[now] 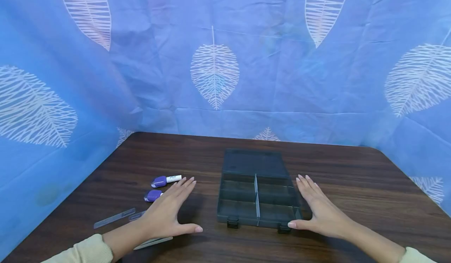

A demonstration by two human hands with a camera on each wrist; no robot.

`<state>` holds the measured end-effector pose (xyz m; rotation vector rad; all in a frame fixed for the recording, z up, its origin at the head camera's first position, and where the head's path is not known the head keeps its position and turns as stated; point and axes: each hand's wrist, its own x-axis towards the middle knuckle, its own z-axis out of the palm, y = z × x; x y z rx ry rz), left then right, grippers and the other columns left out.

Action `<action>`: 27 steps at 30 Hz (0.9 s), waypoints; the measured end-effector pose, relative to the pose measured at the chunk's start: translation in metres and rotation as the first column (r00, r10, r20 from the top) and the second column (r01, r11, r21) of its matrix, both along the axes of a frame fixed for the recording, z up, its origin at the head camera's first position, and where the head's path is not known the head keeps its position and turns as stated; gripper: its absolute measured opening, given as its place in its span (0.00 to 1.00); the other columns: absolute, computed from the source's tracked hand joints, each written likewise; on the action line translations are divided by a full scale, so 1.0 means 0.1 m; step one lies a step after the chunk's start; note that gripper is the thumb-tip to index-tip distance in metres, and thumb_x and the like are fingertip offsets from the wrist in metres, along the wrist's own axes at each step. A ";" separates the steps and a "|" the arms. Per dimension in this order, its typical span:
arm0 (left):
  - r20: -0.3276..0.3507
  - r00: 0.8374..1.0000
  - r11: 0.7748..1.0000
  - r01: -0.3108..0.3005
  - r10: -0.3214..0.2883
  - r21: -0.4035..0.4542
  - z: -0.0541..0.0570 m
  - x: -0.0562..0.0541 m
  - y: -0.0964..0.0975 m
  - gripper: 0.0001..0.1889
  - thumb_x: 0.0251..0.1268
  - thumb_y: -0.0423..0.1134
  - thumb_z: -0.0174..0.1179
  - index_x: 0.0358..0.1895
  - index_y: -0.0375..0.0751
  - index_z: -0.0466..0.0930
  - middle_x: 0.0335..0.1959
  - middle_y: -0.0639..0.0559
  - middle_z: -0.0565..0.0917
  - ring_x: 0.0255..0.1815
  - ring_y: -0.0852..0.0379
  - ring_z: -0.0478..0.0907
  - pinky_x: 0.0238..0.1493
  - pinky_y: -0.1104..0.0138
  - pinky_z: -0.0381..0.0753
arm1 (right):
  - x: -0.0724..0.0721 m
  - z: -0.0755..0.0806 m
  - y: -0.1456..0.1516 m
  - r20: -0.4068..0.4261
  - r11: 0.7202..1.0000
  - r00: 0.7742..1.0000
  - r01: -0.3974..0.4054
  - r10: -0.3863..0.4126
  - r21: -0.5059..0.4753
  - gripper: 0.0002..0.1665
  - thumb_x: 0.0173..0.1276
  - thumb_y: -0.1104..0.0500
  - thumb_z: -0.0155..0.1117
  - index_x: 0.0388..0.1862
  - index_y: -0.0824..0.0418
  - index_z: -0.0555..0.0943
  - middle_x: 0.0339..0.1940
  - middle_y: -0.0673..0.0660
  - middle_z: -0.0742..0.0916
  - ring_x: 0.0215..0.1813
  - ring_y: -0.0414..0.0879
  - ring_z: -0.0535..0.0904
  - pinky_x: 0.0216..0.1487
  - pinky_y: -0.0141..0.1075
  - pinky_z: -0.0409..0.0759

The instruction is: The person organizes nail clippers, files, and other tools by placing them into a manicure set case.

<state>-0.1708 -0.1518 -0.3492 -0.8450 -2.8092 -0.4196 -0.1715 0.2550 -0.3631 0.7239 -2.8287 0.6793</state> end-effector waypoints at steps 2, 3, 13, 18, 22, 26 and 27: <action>-0.001 1.000 1.000 0.007 -0.007 0.025 -0.02 0.02 -0.04 0.50 0.46 0.68 0.61 0.69 0.38 0.59 0.70 0.43 0.63 0.70 0.41 0.59 0.62 0.44 0.66 | 0.00 -0.01 -0.01 0.014 1.000 1.000 0.002 -0.002 -0.002 0.62 0.54 0.39 0.67 0.73 0.69 0.45 0.74 0.70 0.52 0.77 0.52 0.33 0.66 0.19 0.19; -0.002 1.000 0.999 0.010 -0.010 0.037 -0.03 0.03 -0.06 0.49 0.47 0.67 0.61 0.68 0.38 0.61 0.69 0.42 0.65 0.69 0.40 0.62 0.60 0.43 0.67 | -0.01 -0.01 -0.02 0.018 1.000 1.000 0.004 -0.004 0.000 0.62 0.54 0.38 0.67 0.73 0.70 0.46 0.74 0.71 0.52 0.77 0.54 0.34 0.64 0.17 0.19; 0.003 1.000 0.994 -0.011 0.011 0.110 -0.12 0.19 -0.28 0.41 0.48 0.67 0.61 0.62 0.43 0.70 0.59 0.44 0.75 0.58 0.44 0.74 0.50 0.47 0.76 | -0.04 -0.04 -0.08 0.053 1.000 0.999 -0.006 0.007 -0.011 0.61 0.55 0.39 0.66 0.72 0.73 0.47 0.73 0.73 0.53 0.75 0.65 0.41 0.60 0.11 0.20; -0.055 0.998 0.990 0.007 0.001 0.138 -0.16 0.24 -0.39 0.35 0.50 0.62 0.63 0.58 0.43 0.73 0.55 0.49 0.77 0.53 0.49 0.76 0.45 0.54 0.80 | -0.03 -0.05 -0.08 0.080 1.000 0.997 0.002 0.000 -0.025 0.60 0.55 0.38 0.65 0.72 0.72 0.48 0.73 0.72 0.53 0.75 0.65 0.41 0.66 0.19 0.21; -0.094 0.995 0.989 -0.009 0.023 0.145 -0.22 0.27 -0.47 0.30 0.52 0.59 0.63 0.54 0.44 0.76 0.52 0.54 0.78 0.49 0.54 0.78 0.41 0.61 0.81 | -0.03 -0.03 -0.08 0.087 1.000 0.996 0.002 0.000 -0.022 0.60 0.55 0.38 0.65 0.72 0.72 0.48 0.73 0.72 0.53 0.74 0.66 0.42 0.62 0.15 0.20; -0.024 0.997 0.985 -0.067 0.072 0.158 -0.23 0.29 -0.54 0.28 0.54 0.60 0.61 0.53 0.45 0.77 0.51 0.55 0.77 0.48 0.54 0.78 0.42 0.61 0.81 | -0.04 -0.03 -0.08 0.082 1.000 0.997 -0.002 0.004 -0.017 0.60 0.56 0.38 0.65 0.72 0.72 0.48 0.73 0.72 0.53 0.75 0.63 0.41 0.61 0.13 0.20; -0.015 0.997 0.984 -0.076 0.079 0.162 -0.24 0.30 -0.56 0.28 0.54 0.60 0.61 0.53 0.45 0.77 0.52 0.55 0.78 0.49 0.54 0.78 0.42 0.60 0.81 | -0.04 -0.03 -0.08 0.091 1.000 0.996 -0.002 0.004 -0.023 0.60 0.56 0.38 0.65 0.72 0.72 0.48 0.73 0.72 0.53 0.75 0.63 0.41 0.64 0.16 0.20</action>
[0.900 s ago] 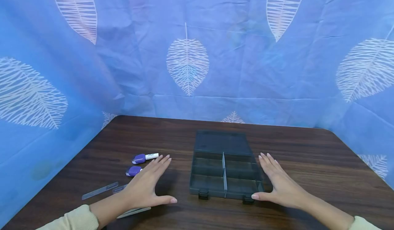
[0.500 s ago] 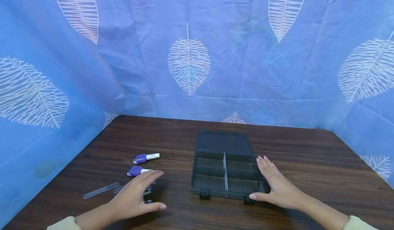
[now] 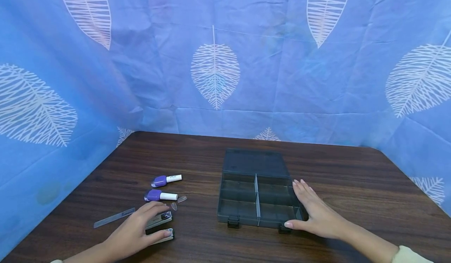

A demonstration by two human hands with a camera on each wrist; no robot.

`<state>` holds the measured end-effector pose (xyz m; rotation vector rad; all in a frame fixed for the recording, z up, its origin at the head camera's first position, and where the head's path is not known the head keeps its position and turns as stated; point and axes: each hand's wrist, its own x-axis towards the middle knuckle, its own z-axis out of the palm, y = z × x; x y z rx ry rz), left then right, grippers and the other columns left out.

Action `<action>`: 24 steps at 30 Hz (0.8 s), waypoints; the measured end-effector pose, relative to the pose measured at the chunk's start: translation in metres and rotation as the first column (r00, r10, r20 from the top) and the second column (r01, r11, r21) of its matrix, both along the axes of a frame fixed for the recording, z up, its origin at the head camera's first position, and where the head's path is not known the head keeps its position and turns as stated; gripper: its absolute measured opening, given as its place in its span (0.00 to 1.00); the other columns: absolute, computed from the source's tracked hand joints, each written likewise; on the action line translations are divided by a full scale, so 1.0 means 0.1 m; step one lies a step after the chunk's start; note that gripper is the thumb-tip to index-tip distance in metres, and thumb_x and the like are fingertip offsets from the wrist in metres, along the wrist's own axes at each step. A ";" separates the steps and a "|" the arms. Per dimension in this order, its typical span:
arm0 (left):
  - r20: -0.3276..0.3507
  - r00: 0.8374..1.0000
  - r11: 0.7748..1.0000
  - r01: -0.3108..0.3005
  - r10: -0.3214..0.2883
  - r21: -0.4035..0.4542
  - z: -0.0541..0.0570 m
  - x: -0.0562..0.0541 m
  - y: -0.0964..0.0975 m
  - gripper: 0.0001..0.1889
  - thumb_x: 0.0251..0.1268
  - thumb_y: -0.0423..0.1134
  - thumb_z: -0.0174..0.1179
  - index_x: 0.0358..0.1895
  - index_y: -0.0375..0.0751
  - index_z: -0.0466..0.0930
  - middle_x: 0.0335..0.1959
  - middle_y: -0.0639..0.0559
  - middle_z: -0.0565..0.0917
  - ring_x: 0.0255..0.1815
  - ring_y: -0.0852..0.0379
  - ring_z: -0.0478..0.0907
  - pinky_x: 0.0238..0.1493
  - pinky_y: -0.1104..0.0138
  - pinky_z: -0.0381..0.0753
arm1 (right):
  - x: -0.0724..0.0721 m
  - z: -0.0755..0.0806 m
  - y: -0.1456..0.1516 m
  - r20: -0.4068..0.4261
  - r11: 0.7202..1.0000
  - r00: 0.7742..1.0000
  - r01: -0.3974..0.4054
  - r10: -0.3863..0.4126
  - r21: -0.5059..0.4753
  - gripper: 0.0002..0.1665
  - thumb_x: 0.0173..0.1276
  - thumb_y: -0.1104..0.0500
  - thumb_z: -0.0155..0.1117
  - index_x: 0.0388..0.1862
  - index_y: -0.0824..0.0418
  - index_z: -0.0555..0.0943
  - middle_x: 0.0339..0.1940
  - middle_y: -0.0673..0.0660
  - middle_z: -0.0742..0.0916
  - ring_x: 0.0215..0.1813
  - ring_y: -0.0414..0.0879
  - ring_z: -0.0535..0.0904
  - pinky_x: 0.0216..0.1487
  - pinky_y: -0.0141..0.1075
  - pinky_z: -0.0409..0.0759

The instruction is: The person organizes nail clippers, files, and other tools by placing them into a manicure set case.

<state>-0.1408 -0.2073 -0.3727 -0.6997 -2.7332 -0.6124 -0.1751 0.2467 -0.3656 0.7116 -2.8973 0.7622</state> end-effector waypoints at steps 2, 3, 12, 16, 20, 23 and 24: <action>0.002 1.000 1.000 -0.014 0.014 0.004 -0.01 0.01 -0.04 0.28 0.55 0.60 0.60 0.52 0.44 0.77 0.51 0.53 0.78 0.49 0.52 0.78 0.42 0.59 0.81 | 0.00 0.00 0.00 0.015 1.000 1.000 0.001 -0.001 -0.010 0.60 0.56 0.38 0.65 0.72 0.72 0.47 0.73 0.71 0.53 0.75 0.63 0.40 0.71 0.26 0.23; 0.004 1.000 1.000 -0.020 0.020 0.006 -0.02 0.01 -0.05 0.27 0.55 0.60 0.60 0.52 0.44 0.77 0.51 0.53 0.78 0.49 0.52 0.79 0.43 0.59 0.81 | 0.00 0.01 -0.01 0.031 1.000 0.999 0.006 -0.006 -0.018 0.61 0.56 0.38 0.65 0.72 0.71 0.47 0.74 0.71 0.52 0.75 0.63 0.40 0.73 0.33 0.26; -0.006 0.999 0.999 -0.037 0.037 0.013 -0.09 -0.01 -0.25 0.20 0.59 0.50 0.61 0.49 0.42 0.78 0.46 0.57 0.78 0.44 0.55 0.79 0.39 0.63 0.80 | 0.00 0.03 -0.02 0.046 1.000 0.999 0.006 -0.005 -0.023 0.61 0.54 0.38 0.66 0.71 0.73 0.48 0.73 0.72 0.53 0.74 0.67 0.41 0.64 0.66 0.47; -0.053 0.999 1.000 -0.004 0.004 0.005 -0.14 -0.03 -0.34 0.16 0.59 0.45 0.62 0.47 0.41 0.79 0.42 0.60 0.78 0.40 0.62 0.78 0.34 0.68 0.79 | 0.00 0.03 -0.03 0.046 1.000 0.999 0.011 -0.011 -0.010 0.62 0.54 0.38 0.66 0.71 0.73 0.49 0.73 0.72 0.53 0.74 0.68 0.42 0.62 0.68 0.49; -0.086 0.996 1.000 0.030 -0.031 -0.006 -0.17 -0.06 -0.40 0.14 0.57 0.43 0.63 0.44 0.42 0.80 0.39 0.60 0.78 0.36 0.69 0.76 0.30 0.71 0.77 | 0.00 0.03 -0.02 0.050 1.000 0.999 0.015 -0.015 -0.004 0.62 0.54 0.37 0.66 0.71 0.74 0.49 0.73 0.71 0.53 0.73 0.68 0.42 0.62 0.68 0.49; -0.109 0.993 0.999 0.049 -0.050 -0.012 -0.19 -0.06 -0.44 0.11 0.55 0.42 0.65 0.40 0.43 0.80 0.37 0.60 0.78 0.35 0.72 0.73 0.28 0.72 0.75 | 0.01 0.03 -0.02 0.052 1.000 0.999 0.016 -0.016 -0.004 0.62 0.53 0.37 0.66 0.71 0.74 0.49 0.73 0.71 0.53 0.74 0.68 0.42 0.62 0.67 0.49; -0.119 0.991 0.998 0.053 -0.054 -0.013 -0.20 -0.06 -0.45 0.10 0.54 0.41 0.66 0.39 0.44 0.80 0.36 0.61 0.77 0.34 0.73 0.72 0.28 0.72 0.75 | 0.01 0.03 -0.02 0.053 1.000 0.998 0.016 -0.016 -0.006 0.62 0.54 0.37 0.66 0.71 0.74 0.49 0.73 0.71 0.53 0.74 0.68 0.42 0.63 0.67 0.49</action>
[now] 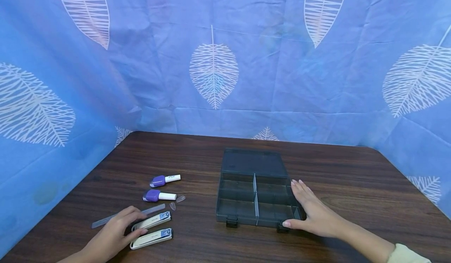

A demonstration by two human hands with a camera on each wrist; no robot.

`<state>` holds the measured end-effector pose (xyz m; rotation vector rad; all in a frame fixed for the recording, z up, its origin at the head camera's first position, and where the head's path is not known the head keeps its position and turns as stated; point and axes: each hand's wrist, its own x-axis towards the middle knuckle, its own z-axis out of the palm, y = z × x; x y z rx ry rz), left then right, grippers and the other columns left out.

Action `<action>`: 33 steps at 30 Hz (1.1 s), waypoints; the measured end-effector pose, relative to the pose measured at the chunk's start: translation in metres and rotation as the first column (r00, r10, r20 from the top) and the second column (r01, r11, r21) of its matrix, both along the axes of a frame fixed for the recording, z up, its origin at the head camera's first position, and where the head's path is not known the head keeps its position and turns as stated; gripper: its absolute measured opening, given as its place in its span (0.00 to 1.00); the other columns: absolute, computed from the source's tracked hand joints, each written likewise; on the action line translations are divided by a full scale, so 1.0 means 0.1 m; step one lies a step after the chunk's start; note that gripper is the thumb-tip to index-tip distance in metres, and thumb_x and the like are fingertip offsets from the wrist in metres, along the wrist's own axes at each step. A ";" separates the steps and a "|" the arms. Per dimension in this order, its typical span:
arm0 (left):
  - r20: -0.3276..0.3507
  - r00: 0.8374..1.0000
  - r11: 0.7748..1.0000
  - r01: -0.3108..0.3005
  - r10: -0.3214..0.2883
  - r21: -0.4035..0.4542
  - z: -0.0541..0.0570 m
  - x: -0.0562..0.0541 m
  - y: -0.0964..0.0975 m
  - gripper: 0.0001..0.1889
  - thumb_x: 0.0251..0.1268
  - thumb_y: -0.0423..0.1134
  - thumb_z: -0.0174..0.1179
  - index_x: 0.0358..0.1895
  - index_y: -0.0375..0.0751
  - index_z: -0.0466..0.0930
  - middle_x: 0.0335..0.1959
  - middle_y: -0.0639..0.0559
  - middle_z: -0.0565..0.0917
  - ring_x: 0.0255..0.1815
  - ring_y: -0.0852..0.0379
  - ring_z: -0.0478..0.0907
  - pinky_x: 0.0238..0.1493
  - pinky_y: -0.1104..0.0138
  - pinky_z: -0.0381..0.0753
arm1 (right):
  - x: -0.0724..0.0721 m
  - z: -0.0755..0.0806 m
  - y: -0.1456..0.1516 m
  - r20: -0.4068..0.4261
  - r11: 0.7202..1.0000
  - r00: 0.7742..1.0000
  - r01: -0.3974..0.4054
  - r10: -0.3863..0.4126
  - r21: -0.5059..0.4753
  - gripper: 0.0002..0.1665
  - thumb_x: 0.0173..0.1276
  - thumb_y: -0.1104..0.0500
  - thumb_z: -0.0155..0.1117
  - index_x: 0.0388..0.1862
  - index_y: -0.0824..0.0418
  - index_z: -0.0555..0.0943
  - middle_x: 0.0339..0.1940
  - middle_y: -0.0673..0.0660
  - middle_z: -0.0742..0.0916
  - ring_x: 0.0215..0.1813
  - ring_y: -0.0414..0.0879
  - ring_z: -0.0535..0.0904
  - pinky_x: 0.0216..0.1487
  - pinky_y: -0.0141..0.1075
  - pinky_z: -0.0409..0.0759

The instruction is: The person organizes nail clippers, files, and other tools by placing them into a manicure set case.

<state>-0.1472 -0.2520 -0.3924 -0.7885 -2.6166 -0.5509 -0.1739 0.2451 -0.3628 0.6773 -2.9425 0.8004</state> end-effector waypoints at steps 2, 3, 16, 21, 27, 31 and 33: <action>-0.015 1.000 1.000 0.009 -0.008 0.003 -0.01 0.00 -0.02 0.09 0.51 0.38 0.67 0.36 0.45 0.80 0.34 0.62 0.77 0.32 0.74 0.70 0.26 0.73 0.73 | 0.00 0.00 0.00 0.004 1.000 1.000 0.000 0.000 -0.003 0.62 0.54 0.37 0.66 0.71 0.73 0.49 0.73 0.71 0.53 0.74 0.67 0.42 0.63 0.66 0.48; -0.018 1.000 1.000 0.010 -0.010 0.006 -0.01 0.00 -0.02 0.08 0.51 0.38 0.68 0.35 0.46 0.80 0.33 0.62 0.76 0.31 0.75 0.69 0.25 0.73 0.73 | 0.00 0.00 0.00 0.006 1.000 1.000 0.001 -0.001 -0.005 0.62 0.54 0.37 0.66 0.71 0.73 0.49 0.74 0.71 0.53 0.74 0.67 0.42 0.63 0.66 0.48; 0.168 0.984 0.998 -0.058 0.056 0.006 0.03 0.00 -0.03 0.05 0.54 0.38 0.66 0.33 0.47 0.80 0.32 0.62 0.75 0.28 0.75 0.67 0.25 0.73 0.73 | 0.00 0.02 0.00 0.005 1.000 1.000 -0.004 0.004 0.015 0.62 0.54 0.37 0.66 0.71 0.74 0.49 0.73 0.72 0.53 0.73 0.68 0.42 0.62 0.68 0.50; 0.225 0.970 0.995 -0.097 0.095 -0.002 0.05 0.00 0.00 0.05 0.55 0.37 0.65 0.32 0.47 0.78 0.32 0.60 0.76 0.28 0.75 0.65 0.26 0.73 0.71 | 0.00 0.02 0.00 0.002 1.000 1.000 -0.005 0.005 0.019 0.63 0.53 0.37 0.67 0.71 0.74 0.49 0.73 0.72 0.53 0.74 0.68 0.42 0.62 0.67 0.50; 0.221 0.968 0.993 -0.118 0.115 -0.002 0.06 -0.01 0.03 0.05 0.54 0.34 0.64 0.33 0.45 0.78 0.31 0.59 0.76 0.28 0.75 0.65 0.26 0.73 0.72 | -0.01 0.03 0.01 -0.025 0.999 1.000 -0.012 0.013 0.046 0.63 0.53 0.38 0.67 0.71 0.75 0.49 0.73 0.73 0.54 0.73 0.68 0.43 0.62 0.67 0.52; 0.160 0.980 0.992 -0.124 0.121 0.012 0.08 -0.02 0.05 0.06 0.52 0.31 0.65 0.32 0.44 0.78 0.30 0.59 0.77 0.27 0.75 0.64 0.24 0.73 0.71 | -0.02 0.04 0.01 -0.026 0.998 1.000 -0.014 0.016 0.063 0.63 0.52 0.38 0.68 0.70 0.76 0.49 0.72 0.74 0.54 0.72 0.70 0.45 0.62 0.67 0.52; 0.133 0.983 0.991 -0.133 0.129 0.019 0.08 -0.02 0.06 0.07 0.51 0.30 0.65 0.31 0.44 0.78 0.30 0.59 0.77 0.27 0.75 0.64 0.24 0.73 0.71 | -0.03 0.05 0.02 -0.025 0.997 1.000 -0.014 0.016 0.069 0.63 0.52 0.38 0.68 0.70 0.76 0.50 0.72 0.74 0.55 0.72 0.71 0.46 0.62 0.67 0.52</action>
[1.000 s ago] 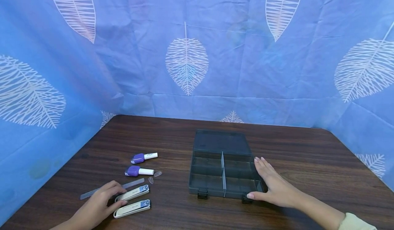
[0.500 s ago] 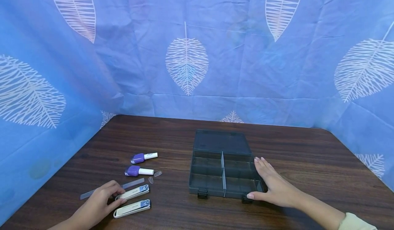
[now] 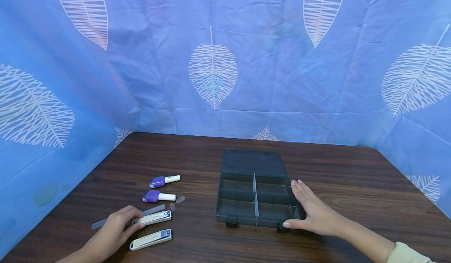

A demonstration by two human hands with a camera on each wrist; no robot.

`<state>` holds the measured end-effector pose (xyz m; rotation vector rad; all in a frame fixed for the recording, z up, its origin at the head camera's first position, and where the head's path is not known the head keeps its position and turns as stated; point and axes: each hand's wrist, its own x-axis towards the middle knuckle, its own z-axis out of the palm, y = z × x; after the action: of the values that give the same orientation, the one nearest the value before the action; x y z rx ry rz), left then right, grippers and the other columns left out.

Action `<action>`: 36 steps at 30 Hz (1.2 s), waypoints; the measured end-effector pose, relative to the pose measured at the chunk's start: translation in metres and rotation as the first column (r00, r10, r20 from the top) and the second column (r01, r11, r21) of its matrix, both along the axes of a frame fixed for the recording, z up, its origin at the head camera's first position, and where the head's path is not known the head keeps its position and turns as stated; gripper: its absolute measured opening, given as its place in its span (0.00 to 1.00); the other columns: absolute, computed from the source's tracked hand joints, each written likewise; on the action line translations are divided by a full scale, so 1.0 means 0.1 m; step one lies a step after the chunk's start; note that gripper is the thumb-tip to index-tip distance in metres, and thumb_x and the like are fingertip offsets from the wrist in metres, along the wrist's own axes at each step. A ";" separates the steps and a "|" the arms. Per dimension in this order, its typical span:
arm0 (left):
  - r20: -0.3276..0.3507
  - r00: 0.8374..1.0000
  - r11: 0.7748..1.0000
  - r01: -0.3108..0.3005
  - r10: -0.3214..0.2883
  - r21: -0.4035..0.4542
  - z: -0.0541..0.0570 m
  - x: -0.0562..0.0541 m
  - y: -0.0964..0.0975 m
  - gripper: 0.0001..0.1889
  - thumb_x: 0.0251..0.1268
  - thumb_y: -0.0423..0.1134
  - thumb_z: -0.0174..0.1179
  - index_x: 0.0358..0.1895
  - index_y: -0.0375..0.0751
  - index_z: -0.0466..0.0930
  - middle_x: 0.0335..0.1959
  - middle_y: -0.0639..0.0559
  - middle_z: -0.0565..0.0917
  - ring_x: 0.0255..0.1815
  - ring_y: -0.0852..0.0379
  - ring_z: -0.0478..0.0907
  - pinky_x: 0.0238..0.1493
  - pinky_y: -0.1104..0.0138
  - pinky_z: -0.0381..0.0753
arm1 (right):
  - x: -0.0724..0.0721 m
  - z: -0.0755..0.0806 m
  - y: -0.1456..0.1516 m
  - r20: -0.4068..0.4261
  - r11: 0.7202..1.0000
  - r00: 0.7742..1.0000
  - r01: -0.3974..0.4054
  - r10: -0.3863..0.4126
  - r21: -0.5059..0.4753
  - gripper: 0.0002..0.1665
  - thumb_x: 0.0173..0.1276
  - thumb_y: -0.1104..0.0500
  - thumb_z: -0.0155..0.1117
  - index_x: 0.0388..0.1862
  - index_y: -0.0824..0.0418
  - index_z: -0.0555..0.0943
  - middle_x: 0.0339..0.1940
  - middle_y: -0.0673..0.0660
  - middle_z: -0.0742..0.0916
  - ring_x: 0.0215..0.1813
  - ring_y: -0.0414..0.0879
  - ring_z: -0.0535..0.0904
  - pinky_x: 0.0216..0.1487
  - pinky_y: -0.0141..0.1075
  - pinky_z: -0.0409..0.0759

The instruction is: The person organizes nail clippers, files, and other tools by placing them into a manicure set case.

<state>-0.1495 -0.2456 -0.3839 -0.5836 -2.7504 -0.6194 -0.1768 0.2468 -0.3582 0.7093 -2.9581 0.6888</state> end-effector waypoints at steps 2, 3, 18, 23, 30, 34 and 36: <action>-0.036 0.999 1.000 0.002 -0.002 0.009 0.01 -0.01 0.01 0.07 0.50 0.30 0.66 0.31 0.44 0.78 0.30 0.59 0.77 0.27 0.75 0.64 0.24 0.73 0.71 | 0.00 0.01 0.00 0.000 1.000 1.000 -0.002 0.002 0.010 0.63 0.52 0.37 0.68 0.70 0.76 0.50 0.71 0.75 0.55 0.71 0.72 0.47 0.62 0.67 0.53; -0.047 0.999 1.000 0.004 -0.003 0.014 0.02 -0.01 0.01 0.08 0.50 0.30 0.66 0.31 0.44 0.78 0.30 0.59 0.77 0.27 0.75 0.63 0.24 0.74 0.70 | -0.01 0.02 0.00 0.000 1.000 1.000 -0.004 0.004 0.010 0.63 0.52 0.37 0.68 0.70 0.76 0.50 0.71 0.75 0.55 0.71 0.72 0.47 0.62 0.67 0.53; -0.142 0.989 0.996 0.054 -0.043 0.073 0.21 -0.17 0.33 0.08 0.49 0.29 0.67 0.32 0.41 0.80 0.30 0.58 0.78 0.27 0.74 0.66 0.26 0.75 0.74 | -0.01 0.08 0.02 0.025 1.000 1.000 -0.019 0.019 0.012 0.61 0.53 0.38 0.68 0.70 0.75 0.51 0.70 0.75 0.58 0.70 0.73 0.50 0.60 0.68 0.57; -0.161 0.981 0.987 0.126 -0.110 0.098 0.26 -0.24 0.47 0.08 0.50 0.29 0.66 0.33 0.42 0.79 0.29 0.59 0.77 0.27 0.73 0.66 0.25 0.75 0.73 | -0.02 0.10 0.04 0.040 0.999 0.998 -0.040 0.040 0.010 0.60 0.54 0.39 0.67 0.69 0.76 0.51 0.70 0.76 0.59 0.69 0.73 0.52 0.59 0.67 0.59; -0.117 0.982 0.980 0.165 -0.152 0.111 0.34 -0.32 0.65 0.05 0.54 0.31 0.64 0.33 0.43 0.79 0.30 0.58 0.77 0.29 0.70 0.70 0.30 0.74 0.77 | -0.04 0.12 0.04 0.049 0.998 0.997 -0.057 0.056 0.033 0.60 0.55 0.39 0.67 0.69 0.77 0.52 0.69 0.77 0.59 0.69 0.73 0.52 0.60 0.67 0.59; -0.107 0.982 0.981 0.167 -0.157 0.095 0.38 -0.36 0.74 0.06 0.54 0.32 0.65 0.34 0.43 0.80 0.31 0.57 0.80 0.32 0.66 0.73 0.34 0.71 0.80 | -0.04 0.13 0.03 0.043 0.997 0.998 -0.055 0.053 0.046 0.60 0.54 0.38 0.67 0.69 0.76 0.52 0.69 0.76 0.60 0.69 0.73 0.50 0.60 0.67 0.58; -0.112 0.981 0.982 0.168 -0.158 0.084 0.38 -0.38 0.78 0.05 0.53 0.33 0.65 0.34 0.43 0.80 0.31 0.57 0.80 0.33 0.66 0.74 0.34 0.70 0.80 | -0.03 0.13 0.03 0.042 0.997 0.998 -0.054 0.052 0.047 0.61 0.54 0.38 0.67 0.69 0.76 0.52 0.70 0.76 0.60 0.69 0.73 0.50 0.59 0.68 0.58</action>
<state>-0.1874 -0.1681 -0.3456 -0.8019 -2.5788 -0.7275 -0.1803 0.2501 -0.3450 0.7898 -3.0120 0.6447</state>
